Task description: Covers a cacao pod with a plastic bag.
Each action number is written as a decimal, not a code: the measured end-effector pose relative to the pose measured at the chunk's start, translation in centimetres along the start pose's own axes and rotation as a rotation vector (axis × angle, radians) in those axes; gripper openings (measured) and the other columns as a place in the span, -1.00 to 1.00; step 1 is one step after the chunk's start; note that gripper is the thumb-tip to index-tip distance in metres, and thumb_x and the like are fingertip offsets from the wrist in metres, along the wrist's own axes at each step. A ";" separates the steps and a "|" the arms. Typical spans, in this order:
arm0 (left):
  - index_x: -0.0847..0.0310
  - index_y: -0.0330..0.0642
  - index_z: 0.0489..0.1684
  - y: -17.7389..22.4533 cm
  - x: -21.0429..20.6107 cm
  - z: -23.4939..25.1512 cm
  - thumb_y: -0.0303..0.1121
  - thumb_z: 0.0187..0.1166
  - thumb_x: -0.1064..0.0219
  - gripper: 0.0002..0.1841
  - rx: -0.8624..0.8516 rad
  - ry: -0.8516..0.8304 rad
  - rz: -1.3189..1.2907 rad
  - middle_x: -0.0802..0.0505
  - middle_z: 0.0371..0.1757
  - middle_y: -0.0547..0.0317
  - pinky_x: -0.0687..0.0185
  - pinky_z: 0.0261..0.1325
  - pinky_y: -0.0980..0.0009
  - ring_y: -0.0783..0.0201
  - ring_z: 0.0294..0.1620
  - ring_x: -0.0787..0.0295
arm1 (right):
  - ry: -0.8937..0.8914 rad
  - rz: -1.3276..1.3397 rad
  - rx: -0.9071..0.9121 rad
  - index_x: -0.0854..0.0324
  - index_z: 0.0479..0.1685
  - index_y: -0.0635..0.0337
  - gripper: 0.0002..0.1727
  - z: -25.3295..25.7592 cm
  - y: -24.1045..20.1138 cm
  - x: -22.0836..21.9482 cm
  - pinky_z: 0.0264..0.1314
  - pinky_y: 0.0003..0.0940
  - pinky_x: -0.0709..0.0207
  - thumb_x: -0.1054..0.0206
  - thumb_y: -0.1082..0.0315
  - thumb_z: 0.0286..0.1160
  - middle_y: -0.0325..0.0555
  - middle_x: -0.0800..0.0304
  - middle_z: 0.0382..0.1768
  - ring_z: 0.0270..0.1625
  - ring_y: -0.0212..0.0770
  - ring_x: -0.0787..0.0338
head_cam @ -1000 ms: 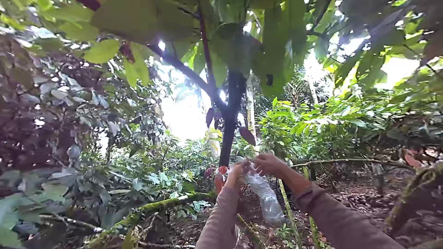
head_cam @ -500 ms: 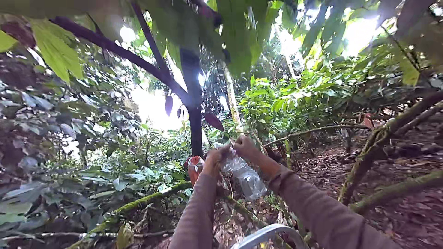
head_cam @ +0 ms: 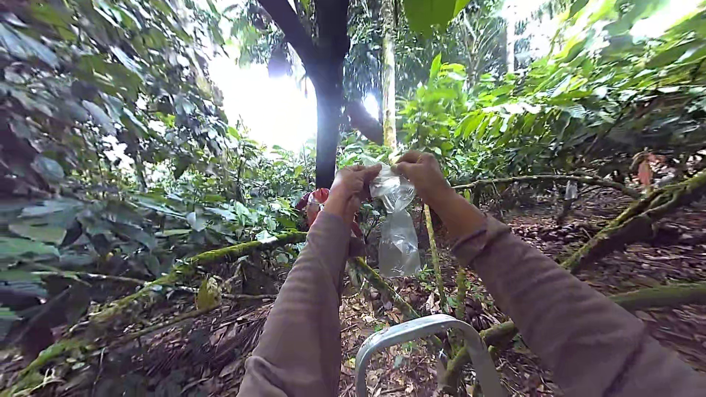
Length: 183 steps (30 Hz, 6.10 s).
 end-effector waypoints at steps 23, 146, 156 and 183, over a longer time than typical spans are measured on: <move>-0.58 -0.30 0.08 -0.8 -0.5 0.0 -0.58 0.62 -0.29 -0.84 0.041 -0.029 -0.063 -0.75 -0.33 0.11 -0.62 -0.44 0.52 0.38 -0.50 -0.66 | -0.103 -0.163 -0.015 -0.53 0.27 0.43 -0.71 0.3 -0.2 -0.4 0.22 -0.12 -0.56 -0.20 0.45 0.71 0.19 -0.71 0.08 0.06 -0.12 -0.71; -0.66 -0.29 -0.10 5.5 6.5 1.6 -0.44 0.67 -0.31 -0.91 -0.386 -0.290 0.338 -0.83 -0.27 0.22 -0.80 -0.10 0.36 0.37 -0.29 -0.80 | -0.446 -0.446 0.266 -0.79 -0.26 0.17 -0.88 7.7 -8.1 6.2 0.04 -0.41 -0.67 -0.38 0.36 0.56 -0.30 -0.83 -0.33 -0.23 -0.46 -0.76; -0.66 -0.39 0.20 6.1 5.0 3.9 -0.42 0.73 -0.22 -0.74 -0.467 0.000 0.863 -0.80 0.16 -0.13 -0.59 0.34 0.19 0.18 0.17 -0.74 | -0.272 -0.415 0.185 -0.70 -0.09 0.32 -0.80 9.1 -8.2 2.5 0.02 -0.32 -0.67 -0.39 0.33 0.55 -0.12 -0.78 -0.28 -0.28 -0.38 -0.73; -0.74 -0.32 -0.18 3.6 6.4 10.2 -0.29 0.61 -0.33 -0.78 -0.920 -0.181 0.932 -0.82 -0.29 -0.02 -0.72 -0.11 0.10 0.16 -0.27 -0.79 | -0.195 -0.471 0.278 -0.77 -0.18 0.29 -0.78 11.5 -7.2 1.4 0.06 -0.09 -0.62 -0.35 0.29 0.53 -0.06 -0.80 -0.26 -0.23 -0.29 -0.72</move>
Point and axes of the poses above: each hand's wrist, its own z-axis towards the middle knuckle, its own x-axis out of the back of the hand, y = z × x, the point moved 1 cm from there along z, towards the middle knuckle
